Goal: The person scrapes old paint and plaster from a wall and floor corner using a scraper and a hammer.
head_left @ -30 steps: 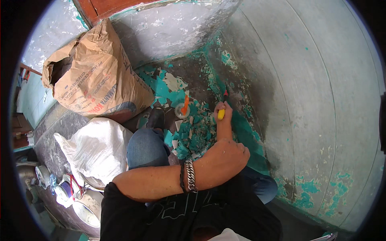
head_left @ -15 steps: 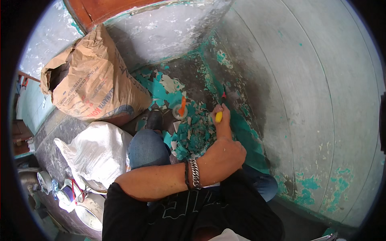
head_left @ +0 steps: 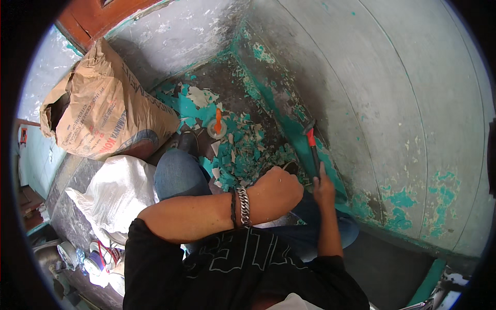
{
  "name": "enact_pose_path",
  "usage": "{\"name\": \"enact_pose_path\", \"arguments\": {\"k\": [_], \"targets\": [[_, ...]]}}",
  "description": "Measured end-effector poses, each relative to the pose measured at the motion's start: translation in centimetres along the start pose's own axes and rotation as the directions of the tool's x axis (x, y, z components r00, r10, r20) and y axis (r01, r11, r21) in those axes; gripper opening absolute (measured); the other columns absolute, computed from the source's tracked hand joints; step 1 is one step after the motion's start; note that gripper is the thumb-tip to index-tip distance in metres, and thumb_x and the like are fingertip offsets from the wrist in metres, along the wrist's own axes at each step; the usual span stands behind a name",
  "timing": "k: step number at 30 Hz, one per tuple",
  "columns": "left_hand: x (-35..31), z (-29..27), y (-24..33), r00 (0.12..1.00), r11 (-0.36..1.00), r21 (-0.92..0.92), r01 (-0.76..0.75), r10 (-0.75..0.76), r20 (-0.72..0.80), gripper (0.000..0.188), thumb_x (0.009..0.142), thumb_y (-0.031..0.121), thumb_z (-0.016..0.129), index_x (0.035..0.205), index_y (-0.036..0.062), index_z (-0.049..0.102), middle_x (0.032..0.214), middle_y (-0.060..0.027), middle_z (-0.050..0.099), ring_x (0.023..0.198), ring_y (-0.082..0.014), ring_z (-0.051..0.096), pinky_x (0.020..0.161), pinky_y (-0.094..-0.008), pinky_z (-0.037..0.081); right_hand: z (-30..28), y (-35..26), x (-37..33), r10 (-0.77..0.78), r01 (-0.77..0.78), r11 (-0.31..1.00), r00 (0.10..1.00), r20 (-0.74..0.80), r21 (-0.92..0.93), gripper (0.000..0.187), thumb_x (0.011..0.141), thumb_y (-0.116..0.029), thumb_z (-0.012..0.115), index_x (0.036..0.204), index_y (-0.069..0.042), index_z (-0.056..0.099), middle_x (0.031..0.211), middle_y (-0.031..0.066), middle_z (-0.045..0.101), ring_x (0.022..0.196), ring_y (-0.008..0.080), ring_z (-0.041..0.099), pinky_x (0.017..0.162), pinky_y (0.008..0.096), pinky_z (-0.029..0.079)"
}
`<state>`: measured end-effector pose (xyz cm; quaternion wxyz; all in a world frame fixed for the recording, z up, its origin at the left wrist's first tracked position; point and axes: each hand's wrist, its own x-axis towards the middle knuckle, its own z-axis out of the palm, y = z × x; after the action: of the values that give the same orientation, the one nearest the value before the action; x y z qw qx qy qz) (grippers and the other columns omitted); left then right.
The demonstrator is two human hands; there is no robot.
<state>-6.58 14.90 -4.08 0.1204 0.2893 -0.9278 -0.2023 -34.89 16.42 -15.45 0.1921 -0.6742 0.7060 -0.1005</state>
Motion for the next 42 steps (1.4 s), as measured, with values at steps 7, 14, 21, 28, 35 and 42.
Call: {"name": "enact_pose_path", "arguments": {"k": [7, 14, 21, 28, 35, 42], "targets": [[1.2, 2.4, -0.2, 0.975, 0.998, -0.032, -0.055, 0.060, 0.215, 0.010, 0.073, 0.013, 0.062, 0.077, 0.0097, 0.071, 0.071, -0.0080, 0.068, 0.072, -0.0238, 0.068, 0.056, -0.0351, 0.050, 3.0, -1.3, 7.8, 0.106, -0.030, 0.892, 0.984, 0.145, -0.450, 0.059, 0.090, -0.017, 0.053, 0.145, -0.021, 0.030, 0.097, 0.0205, 0.063, 0.089, 0.0414, 0.060, 0.073, 0.0501, 0.046], [0.0, 2.6, -1.4, 0.982, 0.992, 0.080, 0.097, -0.109, 0.152, 0.014, 0.072, 0.015, 0.066, 0.081, 0.0038, 0.065, 0.077, -0.0113, 0.065, 0.071, -0.0256, 0.067, 0.058, -0.0356, 0.051, 3.4, 0.7, 1.6, 0.257, -0.668, 0.427, 0.736, 0.626, 0.610, 0.039, 0.091, -0.026, 0.054, 0.127, -0.011, 0.047, 0.081, 0.0090, 0.058, 0.076, 0.0196, 0.060, 0.070, 0.0354, 0.050], [1.6, 4.5, -0.3, 0.988, 0.999, -0.038, -0.027, 0.032, 0.151, 0.034, 0.075, 0.024, 0.069, 0.095, -0.0024, 0.060, 0.078, -0.0144, 0.065, 0.068, -0.0276, 0.067, 0.057, -0.0366, 0.051, 8.0, -5.5, -1.5, 0.412, -0.432, -0.286, 0.751, 0.516, 0.856, 0.024, 0.094, -0.026, 0.051, 0.113, -0.011, 0.046, 0.082, 0.0047, 0.055, 0.061, 0.0131, 0.052, 0.049, 0.0261, 0.045], [3.3, 6.3, 0.8, 0.998, 0.999, 0.007, -0.052, 0.052, 0.020, 0.070, 0.076, 0.035, 0.069, 0.121, -0.0111, 0.041, 0.084, -0.0215, 0.065, 0.061, -0.0289, 0.065, 0.050, -0.0362, 0.049, 8.5, -1.3, 2.0, 0.232, -0.404, -0.435, 0.813, 0.534, 0.805, 0.020, 0.095, -0.030, 0.050, 0.095, -0.010, 0.050, 0.084, 0.0057, 0.056, 0.066, 0.0142, 0.053, 0.054, 0.0284, 0.048], [4.3, 6.1, 0.3, 0.996, 0.998, 0.050, 0.033, -0.028, -0.086, 0.059, 0.084, 0.032, 0.062, 0.119, -0.0110, 0.044, 0.086, -0.0237, 0.064, 0.061, -0.0301, 0.065, 0.050, -0.0359, 0.051, 6.1, -4.3, 2.3, 0.302, -0.320, -0.339, 0.854, 0.424, 0.885, 0.026, 0.092, -0.034, 0.052, 0.089, -0.009, 0.053, 0.078, 0.0039, 0.055, 0.067, 0.0173, 0.055, 0.060, 0.0313, 0.047], [6.0, 8.5, -1.4, 0.954, 0.987, 0.005, 0.159, -0.153, -0.258, 0.054, 0.083, 0.022, 0.060, 0.122, -0.0119, 0.045, 0.105, -0.0323, 0.058, 0.067, -0.0317, 0.066, 0.053, -0.0363, 0.054, 7.1, -2.2, 5.1, 0.265, -0.220, 0.058, 0.944, 0.197, 0.974, 0.028, 0.093, -0.032, 0.051, 0.092, -0.004, 0.053, 0.081, 0.0074, 0.056, 0.074, 0.0203, 0.057, 0.068, 0.0321, 0.046]]}}
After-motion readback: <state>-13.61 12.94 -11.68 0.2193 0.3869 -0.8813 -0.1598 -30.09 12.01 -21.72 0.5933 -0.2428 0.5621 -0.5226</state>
